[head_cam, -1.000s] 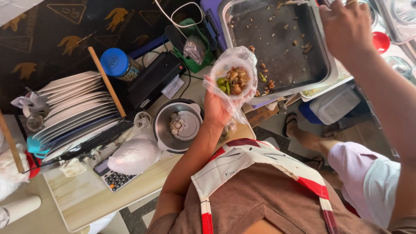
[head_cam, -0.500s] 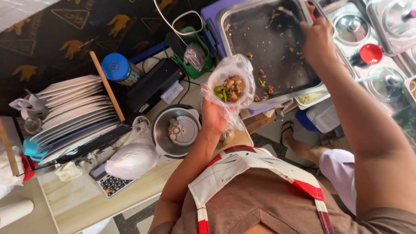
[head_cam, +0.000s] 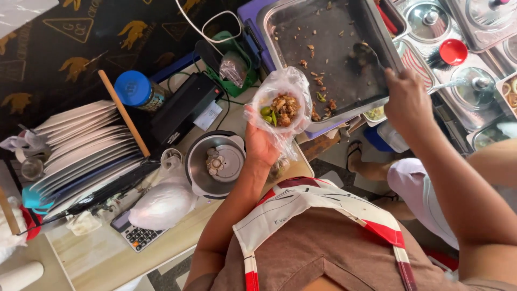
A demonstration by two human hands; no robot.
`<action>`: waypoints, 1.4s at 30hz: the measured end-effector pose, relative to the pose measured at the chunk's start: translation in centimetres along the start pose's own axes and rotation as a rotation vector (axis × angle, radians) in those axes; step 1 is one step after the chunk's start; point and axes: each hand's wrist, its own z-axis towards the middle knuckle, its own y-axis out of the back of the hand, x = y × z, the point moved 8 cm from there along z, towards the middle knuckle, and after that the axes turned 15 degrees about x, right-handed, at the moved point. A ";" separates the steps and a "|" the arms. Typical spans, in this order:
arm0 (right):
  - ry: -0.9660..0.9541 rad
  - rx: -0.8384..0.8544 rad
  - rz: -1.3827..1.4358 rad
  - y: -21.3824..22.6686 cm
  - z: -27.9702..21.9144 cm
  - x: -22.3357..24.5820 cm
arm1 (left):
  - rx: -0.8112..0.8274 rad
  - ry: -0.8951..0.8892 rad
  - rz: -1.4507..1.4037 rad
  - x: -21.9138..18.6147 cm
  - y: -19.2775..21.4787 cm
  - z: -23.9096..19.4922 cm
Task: Scooping cooked food from a large tray into individual plastic bags and tying them for service.
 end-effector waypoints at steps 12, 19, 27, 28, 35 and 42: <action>0.402 -0.374 -0.153 0.1 11.7 0.1 | -0.065 -0.016 -0.073 0.2 1.0 -0.4; 0.797 -0.028 0.000 1.7 4.9 4.0 | 0.059 -0.048 -0.003 -0.5 -0.5 0.1; 0.280 -0.219 -0.755 3.1 0.0 -2.5 | -0.042 -0.093 -0.011 -1.1 1.7 -0.5; 0.287 -0.219 -0.758 3.1 -0.8 -1.8 | -0.043 -0.100 -0.012 -1.1 1.3 -0.6; 0.422 0.178 -0.169 0.0 -2.4 4.3 | -0.056 -0.134 0.010 -0.7 1.3 -1.0; 0.396 0.395 0.270 -3.2 2.1 2.1 | -0.071 -0.145 0.021 -1.2 2.0 -0.6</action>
